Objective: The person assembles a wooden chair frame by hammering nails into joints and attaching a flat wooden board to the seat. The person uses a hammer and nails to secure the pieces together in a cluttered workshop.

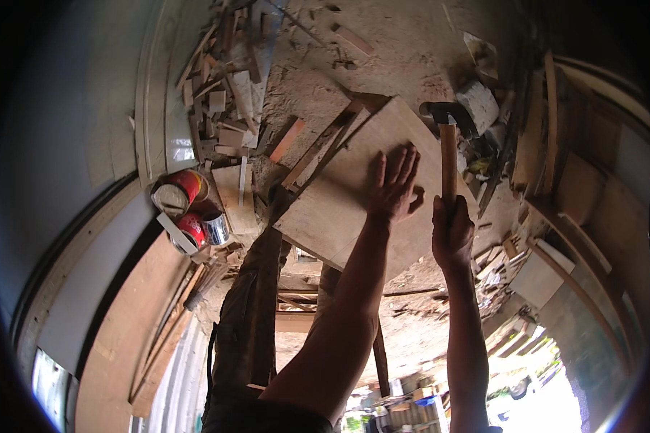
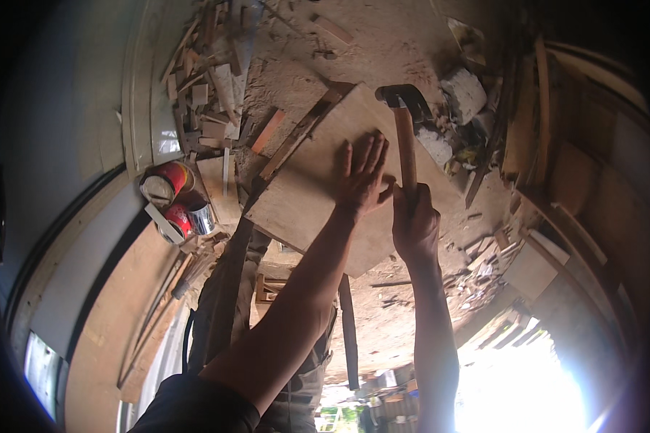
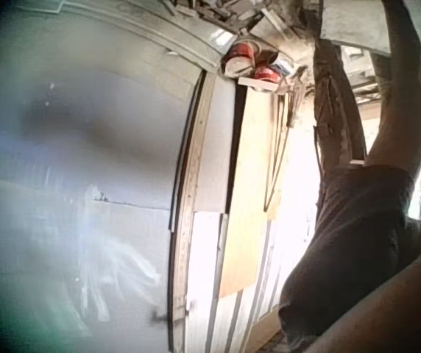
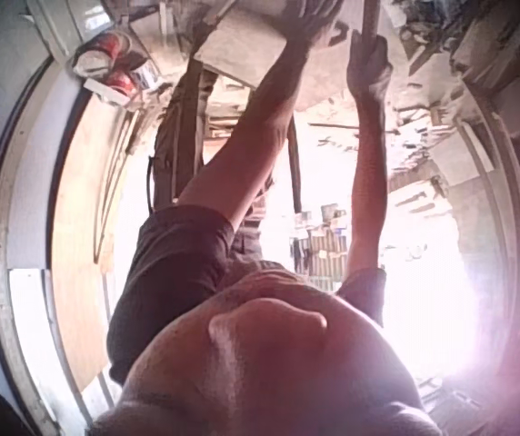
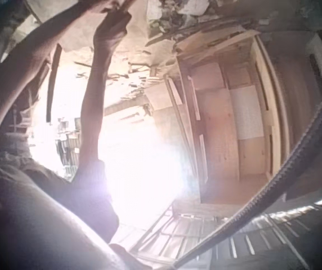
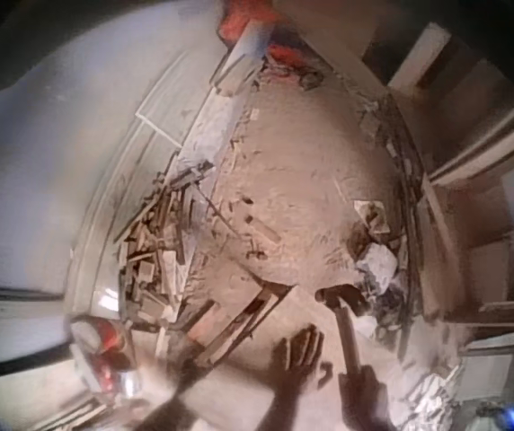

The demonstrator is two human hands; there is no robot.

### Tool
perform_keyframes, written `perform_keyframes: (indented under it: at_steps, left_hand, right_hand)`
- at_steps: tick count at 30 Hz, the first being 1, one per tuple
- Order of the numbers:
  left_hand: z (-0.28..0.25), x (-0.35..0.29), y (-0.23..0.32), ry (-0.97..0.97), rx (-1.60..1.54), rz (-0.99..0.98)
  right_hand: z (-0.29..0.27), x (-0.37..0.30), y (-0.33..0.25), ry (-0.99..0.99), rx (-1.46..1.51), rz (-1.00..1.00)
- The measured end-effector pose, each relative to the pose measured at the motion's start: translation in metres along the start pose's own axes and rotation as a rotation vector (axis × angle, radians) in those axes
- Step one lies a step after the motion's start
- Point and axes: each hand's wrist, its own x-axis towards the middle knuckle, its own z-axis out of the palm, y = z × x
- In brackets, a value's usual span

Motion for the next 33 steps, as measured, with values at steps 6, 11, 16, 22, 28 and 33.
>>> perform_keyframes:
  at_steps: [6, 11, 16, 22, 28, 33]
  left_hand:
    - [-0.018, 0.007, 0.011, -0.125, 0.093, 0.071]
    - [0.000, 0.005, 0.005, -0.075, 0.252, 0.191]
    - [0.006, 0.004, -0.005, -0.009, 0.382, 0.271]
    - [0.017, -0.017, -0.010, -0.078, 0.472, 0.215]
    - [0.024, -0.106, -0.012, -0.267, 0.538, 0.300]
    - [0.006, -0.144, -0.003, -0.414, 0.525, 0.470]
  right_hand:
    - [-0.003, -0.067, 0.050, 0.121, 0.151, 0.239]
    - [0.026, -0.151, 0.089, 0.267, 0.242, 0.439]
    - [0.054, -0.238, 0.138, 0.311, 0.492, 0.589]
    - [0.151, -0.326, 0.227, 0.248, 0.601, 0.668]
    - [0.210, -0.378, 0.282, -0.089, 1.014, 1.166]
    - [0.225, -0.423, 0.321, -0.408, 0.452, 0.882]
